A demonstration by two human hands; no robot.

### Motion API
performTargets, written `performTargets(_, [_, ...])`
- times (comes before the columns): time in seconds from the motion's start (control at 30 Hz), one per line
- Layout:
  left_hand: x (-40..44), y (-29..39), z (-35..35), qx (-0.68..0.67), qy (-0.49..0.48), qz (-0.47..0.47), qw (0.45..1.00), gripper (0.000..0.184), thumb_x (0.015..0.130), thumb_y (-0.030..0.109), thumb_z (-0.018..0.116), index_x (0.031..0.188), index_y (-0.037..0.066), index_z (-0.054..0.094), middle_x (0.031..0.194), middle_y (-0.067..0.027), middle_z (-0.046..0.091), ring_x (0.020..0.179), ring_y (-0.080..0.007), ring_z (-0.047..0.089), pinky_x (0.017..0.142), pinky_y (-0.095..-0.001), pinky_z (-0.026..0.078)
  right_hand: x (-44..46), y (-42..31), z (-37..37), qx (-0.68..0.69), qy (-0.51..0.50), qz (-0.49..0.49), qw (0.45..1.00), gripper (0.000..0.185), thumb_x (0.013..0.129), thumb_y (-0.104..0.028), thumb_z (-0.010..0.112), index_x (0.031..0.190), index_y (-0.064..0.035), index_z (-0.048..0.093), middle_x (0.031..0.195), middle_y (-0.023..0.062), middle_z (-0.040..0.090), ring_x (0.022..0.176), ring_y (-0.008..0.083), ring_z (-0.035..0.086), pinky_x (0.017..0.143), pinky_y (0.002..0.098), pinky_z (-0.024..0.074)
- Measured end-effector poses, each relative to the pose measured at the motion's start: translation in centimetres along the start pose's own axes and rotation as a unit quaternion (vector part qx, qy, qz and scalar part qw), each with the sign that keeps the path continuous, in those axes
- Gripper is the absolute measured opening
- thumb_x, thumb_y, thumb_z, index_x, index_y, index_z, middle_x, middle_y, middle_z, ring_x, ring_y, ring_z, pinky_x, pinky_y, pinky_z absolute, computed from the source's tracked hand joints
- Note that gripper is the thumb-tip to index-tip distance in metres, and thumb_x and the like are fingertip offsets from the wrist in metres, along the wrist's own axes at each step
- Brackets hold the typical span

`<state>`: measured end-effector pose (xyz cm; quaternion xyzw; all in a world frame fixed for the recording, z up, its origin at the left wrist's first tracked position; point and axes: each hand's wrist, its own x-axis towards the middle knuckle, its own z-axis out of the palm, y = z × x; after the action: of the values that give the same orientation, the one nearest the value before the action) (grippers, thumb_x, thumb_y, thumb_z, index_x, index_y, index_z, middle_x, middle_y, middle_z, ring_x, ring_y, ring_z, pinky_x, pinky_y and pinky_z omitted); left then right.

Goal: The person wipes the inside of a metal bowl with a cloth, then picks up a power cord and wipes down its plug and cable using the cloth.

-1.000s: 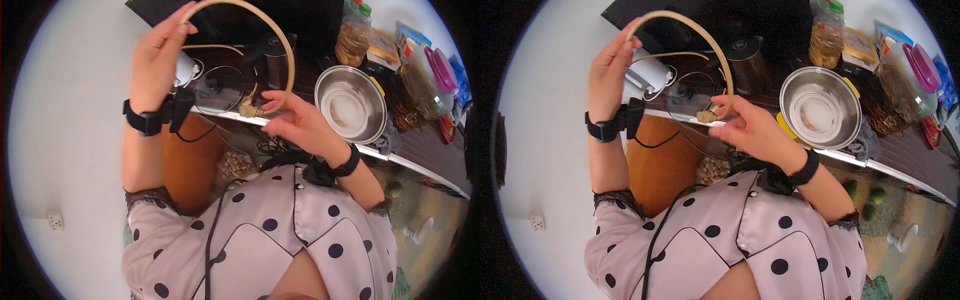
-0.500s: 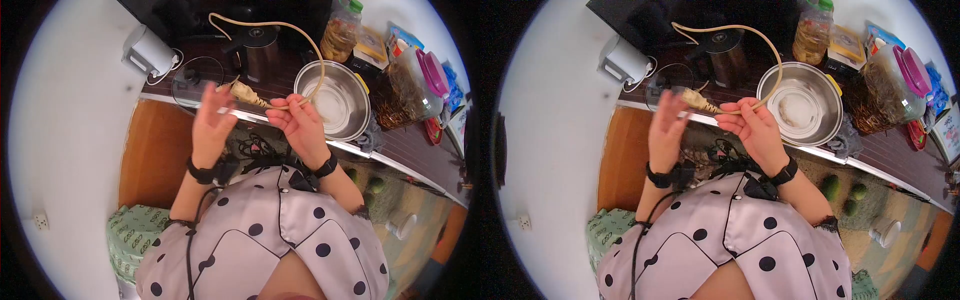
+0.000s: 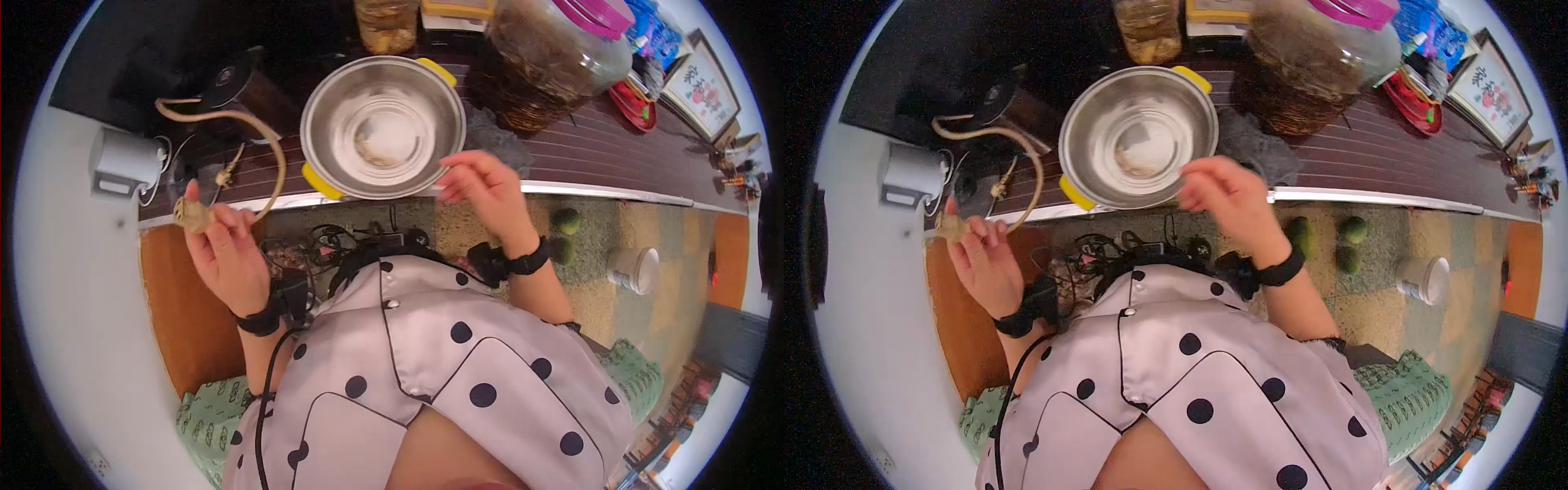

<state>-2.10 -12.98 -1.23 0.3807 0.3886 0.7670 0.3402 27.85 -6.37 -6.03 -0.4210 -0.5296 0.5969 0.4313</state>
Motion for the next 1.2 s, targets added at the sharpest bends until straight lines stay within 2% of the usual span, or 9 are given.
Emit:
performTargets(0.13, [-2.0, -0.7, 2.0, 0.159, -0.032, 0.053, 0.985, 0.048, 0.094, 0.01, 0.049, 0.138, -0.002, 0.035, 0.081, -0.0006, 0.047, 0.067, -0.0065, 0.04, 0.062, -0.0213, 0.035, -1.2, 6.6, -10.7, -0.164, 0.216, -0.016, 0.963, 0.025, 0.092, -0.021, 0.059, 0.105, -0.0002, 0.06, 0.083, 0.009, 0.066, 0.072, 0.016, 0.064, 0.065, 0.0289, 0.051])
performTargets(0.2, [-2.8, -1.2, 2.6, 0.276, -0.032, 0.061, 0.959, 0.051, 0.089, 0.002, 0.045, 0.138, -0.004, 0.035, 0.078, 0.0019, 0.045, 0.064, -0.0051, 0.037, 0.056, -0.0166, 0.031, -1.9, 9.1, -14.5, -0.476, 0.301, -0.04, 0.826, 0.037, 0.088, -0.033, 0.063, 0.103, 0.0006, 0.06, 0.078, 0.0131, 0.065, 0.071, 0.0272, 0.064, 0.064, 0.0358, 0.0505])
performTargets(0.43, [-4.8, -2.4, 5.2, 0.17, -0.121, -0.056, 0.976, 0.049, 0.093, 0.01, 0.048, 0.139, -0.003, 0.036, 0.102, -0.006, 0.057, 0.077, -0.0074, 0.046, 0.071, -0.0195, 0.04, 0.5, 10.0, -14.9, -0.461, 0.278, 0.122, 0.834, 0.044, 0.081, -0.039, 0.068, 0.1, 0.0003, 0.06, 0.078, 0.0154, 0.063, 0.075, 0.0323, 0.062, 0.065, 0.0408, 0.0489])
performTargets(0.63, [-6.2, -3.4, 5.8, 0.147, -0.13, -0.238, 0.951, 0.045, 0.091, 0.002, 0.053, 0.134, -0.001, 0.041, 0.102, -0.0081, 0.06, 0.079, -0.0086, 0.053, 0.072, -0.0208, 0.046, 2.5, 9.5, -15.3, -0.516, 0.258, -0.103, 0.81, 0.026, 0.079, -0.024, 0.072, 0.092, -0.0045, 0.061, 0.077, 0.013, 0.06, 0.074, 0.0293, 0.06, 0.063, 0.0378, 0.0482])
performTargets(0.7, [-6.7, -3.8, 5.5, 0.131, -0.144, -0.264, 0.945, 0.037, 0.091, 0.0, 0.049, 0.128, 0.0, 0.045, 0.099, -0.007, 0.058, 0.077, -0.0104, 0.055, 0.07, -0.0246, 0.047, 2.7, 6.7, -15.0, -0.458, 0.25, -0.138, 0.842, 0.022, 0.079, -0.02, 0.073, 0.089, -0.0051, 0.06, 0.08, 0.0091, 0.06, 0.074, 0.022, 0.06, 0.064, 0.0338, 0.0478])
performTargets(0.8, [-7.0, -4.3, 5.7, 0.101, -0.118, -0.302, 0.941, 0.039, 0.09, -0.002, 0.05, 0.128, 0.002, 0.043, 0.1, -0.0086, 0.058, 0.076, -0.0116, 0.057, 0.068, -0.0262, 0.05, 2.4, 2.7, -14.0, 0.012, 0.177, -0.012, 0.984, 0.014, 0.091, -0.02, 0.061, 0.095, -0.0065, 0.058, 0.084, 0.0009, 0.059, 0.077, 0.0151, 0.059, 0.069, 0.0318, 0.049])
performTargets(1.03, [-6.5, -5.2, 7.1, 0.012, -0.141, -0.333, 0.932, 0.045, 0.089, -0.001, 0.055, 0.129, 0.001, 0.035, 0.101, -0.0145, 0.062, 0.074, -0.0137, 0.061, 0.068, -0.0276, 0.054, 2.4, 7.5, -12.6, 0.391, 0.082, 0.22, 0.89, 0.028, 0.098, -0.032, 0.047, 0.11, -0.0084, 0.055, 0.104, 0.0058, 0.064, 0.094, 0.0207, 0.062, 0.085, 0.0408, 0.0463])
performTargets(1.17, [-6.1, -5.6, 7.7, 0.02, -0.149, -0.358, 0.922, 0.045, 0.089, -0.001, 0.054, 0.13, 0.001, 0.034, 0.102, -0.0151, 0.063, 0.072, -0.0126, 0.061, 0.068, -0.0267, 0.055, 1.8, 3.1, -11.9, 0.453, 0.115, 0.072, 0.881, 0.028, 0.096, -0.037, 0.051, 0.085, -0.0124, 0.058, 0.071, -0.0005, 0.058, 0.073, 0.0161, 0.055, 0.075, 0.0422, 0.0447])
performTargets(1.2, [-6.1, -5.8, 7.9, 0.018, -0.153, -0.357, 0.921, 0.045, 0.089, -0.001, 0.054, 0.13, 0.001, 0.034, 0.102, -0.0151, 0.063, 0.072, -0.0126, 0.061, 0.068, -0.0267, 0.055, 2.1, 3.5, -13.1, 0.505, -0.039, 0.008, 0.862, 0.035, 0.095, -0.044, 0.048, 0.094, -0.0111, 0.062, 0.087, 0.0025, 0.064, 0.086, 0.0191, 0.058, 0.084, 0.0419, 0.0426])
